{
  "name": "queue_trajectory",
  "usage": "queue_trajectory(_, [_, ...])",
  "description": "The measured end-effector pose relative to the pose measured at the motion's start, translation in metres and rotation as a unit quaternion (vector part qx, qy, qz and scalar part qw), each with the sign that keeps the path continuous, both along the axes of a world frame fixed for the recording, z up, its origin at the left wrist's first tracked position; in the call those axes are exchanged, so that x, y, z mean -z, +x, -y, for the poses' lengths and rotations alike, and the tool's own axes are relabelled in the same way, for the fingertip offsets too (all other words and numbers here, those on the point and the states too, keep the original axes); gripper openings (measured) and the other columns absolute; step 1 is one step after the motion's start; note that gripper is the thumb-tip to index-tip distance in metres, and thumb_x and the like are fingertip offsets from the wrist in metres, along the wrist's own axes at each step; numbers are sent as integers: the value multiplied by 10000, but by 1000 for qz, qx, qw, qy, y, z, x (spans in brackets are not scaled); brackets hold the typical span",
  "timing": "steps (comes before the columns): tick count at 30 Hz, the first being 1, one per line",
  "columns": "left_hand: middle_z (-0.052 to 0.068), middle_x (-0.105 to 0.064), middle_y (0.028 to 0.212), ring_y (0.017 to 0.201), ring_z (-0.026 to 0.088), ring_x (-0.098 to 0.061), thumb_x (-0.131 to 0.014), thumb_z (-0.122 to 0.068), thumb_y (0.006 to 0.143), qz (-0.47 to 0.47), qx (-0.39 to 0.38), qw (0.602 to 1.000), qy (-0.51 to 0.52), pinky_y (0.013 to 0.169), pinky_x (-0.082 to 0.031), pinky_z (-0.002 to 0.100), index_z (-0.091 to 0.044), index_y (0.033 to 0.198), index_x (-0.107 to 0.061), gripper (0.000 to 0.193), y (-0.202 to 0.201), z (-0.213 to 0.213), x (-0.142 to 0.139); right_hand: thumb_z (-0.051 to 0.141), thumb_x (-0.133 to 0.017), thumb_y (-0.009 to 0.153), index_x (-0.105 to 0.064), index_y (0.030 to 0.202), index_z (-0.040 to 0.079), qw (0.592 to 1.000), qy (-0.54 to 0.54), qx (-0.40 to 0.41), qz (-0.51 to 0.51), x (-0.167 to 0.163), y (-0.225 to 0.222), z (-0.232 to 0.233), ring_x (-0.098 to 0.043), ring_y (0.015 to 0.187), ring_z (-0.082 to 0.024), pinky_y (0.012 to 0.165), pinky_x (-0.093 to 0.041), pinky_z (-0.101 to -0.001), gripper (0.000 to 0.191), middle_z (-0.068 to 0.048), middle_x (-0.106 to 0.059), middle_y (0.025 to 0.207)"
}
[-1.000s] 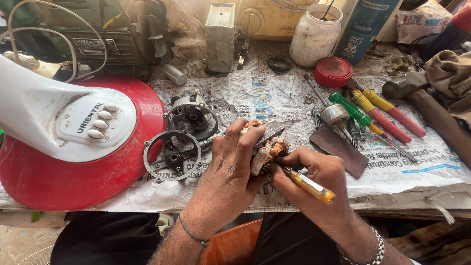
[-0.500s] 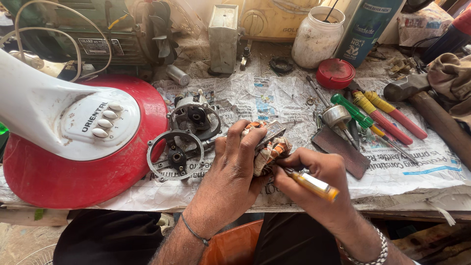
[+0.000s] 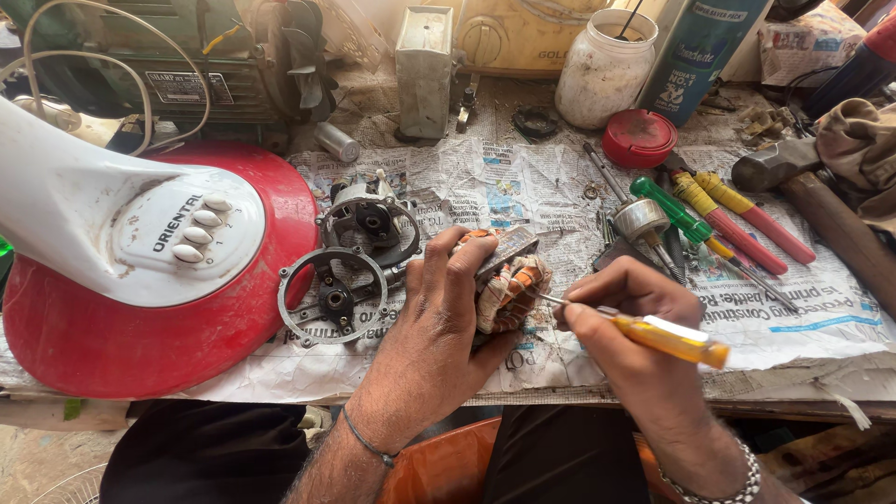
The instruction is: The person uses a screwdriver to adjust and separate copper windings on a small electrical component held in their left hand. They repeatedly probe and reposition the windings while rotating the component to access different sides.
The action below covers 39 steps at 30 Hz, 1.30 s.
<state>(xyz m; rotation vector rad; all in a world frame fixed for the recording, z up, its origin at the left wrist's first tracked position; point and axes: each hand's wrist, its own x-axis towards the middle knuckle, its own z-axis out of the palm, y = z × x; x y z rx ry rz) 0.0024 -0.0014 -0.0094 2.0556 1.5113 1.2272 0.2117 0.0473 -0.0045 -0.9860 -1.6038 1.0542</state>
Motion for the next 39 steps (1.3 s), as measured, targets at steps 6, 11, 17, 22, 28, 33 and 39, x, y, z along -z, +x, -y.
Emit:
queue_trajectory(6, [201,-347,1441,1311,481,-439,-910,-132,696,6,-10,1000,-5,1044,-493,562,-116,1446,-260,993,1,-1,2,30,-751,758,-733,945,-2,981,77,-14,177,-11,-3,1,-674,637,-60,556,-524,-214,191,-51,-756,753])
queue_trajectory(11, [198,-363,1420,1351,462,-460,-913,-146,690,23,-6,999,29,1058,-518,523,-109,1434,-276,980,2,-3,3,80,-785,732,-753,944,9,959,170,-34,223,-20,-16,4,-758,657,-72,559,-579,-221,226,-52,-788,781])
queue_trajectory(17, [199,-365,1422,1340,462,-480,-891,-115,690,4,-16,1000,25,1037,-531,521,-123,1435,-291,956,2,-2,3,89,-797,723,-753,919,12,950,201,-41,237,-24,-27,3,-774,677,-96,578,-585,-252,215,-69,-791,793])
queue_trajectory(22, [197,-360,1445,1309,457,-491,-885,-120,715,4,-17,1000,6,1010,-532,532,-158,1454,-295,946,3,0,3,87,-810,699,-755,897,15,955,166,-24,246,-21,-28,5,-766,607,-103,523,-576,-258,217,-72,-784,735])
queue_trajectory(28, [201,-355,1448,1294,464,-495,-880,-119,708,0,-12,1000,13,1016,-534,536,-150,1462,-303,950,3,1,3,82,-821,697,-745,876,12,950,176,-24,257,-20,-27,5,-771,620,-107,529,-579,-252,207,-74,-779,740])
queue_trajectory(33, [204,-351,1452,1285,463,-498,-879,-119,698,-1,-11,1000,19,1016,-538,530,-137,1461,-304,956,3,1,4,78,-817,714,-740,873,10,946,187,-28,263,-21,-29,7,-758,605,-112,522,-569,-261,189,-76,-762,723])
queue_trajectory(39, [211,-356,1467,1305,471,-488,-876,-107,700,-2,-12,999,34,1041,-523,545,-129,1469,-300,962,2,1,5,74,-803,726,-739,891,5,948,197,-51,246,-24,-28,7,-751,623,-108,534,-564,-259,190,-71,-758,745])
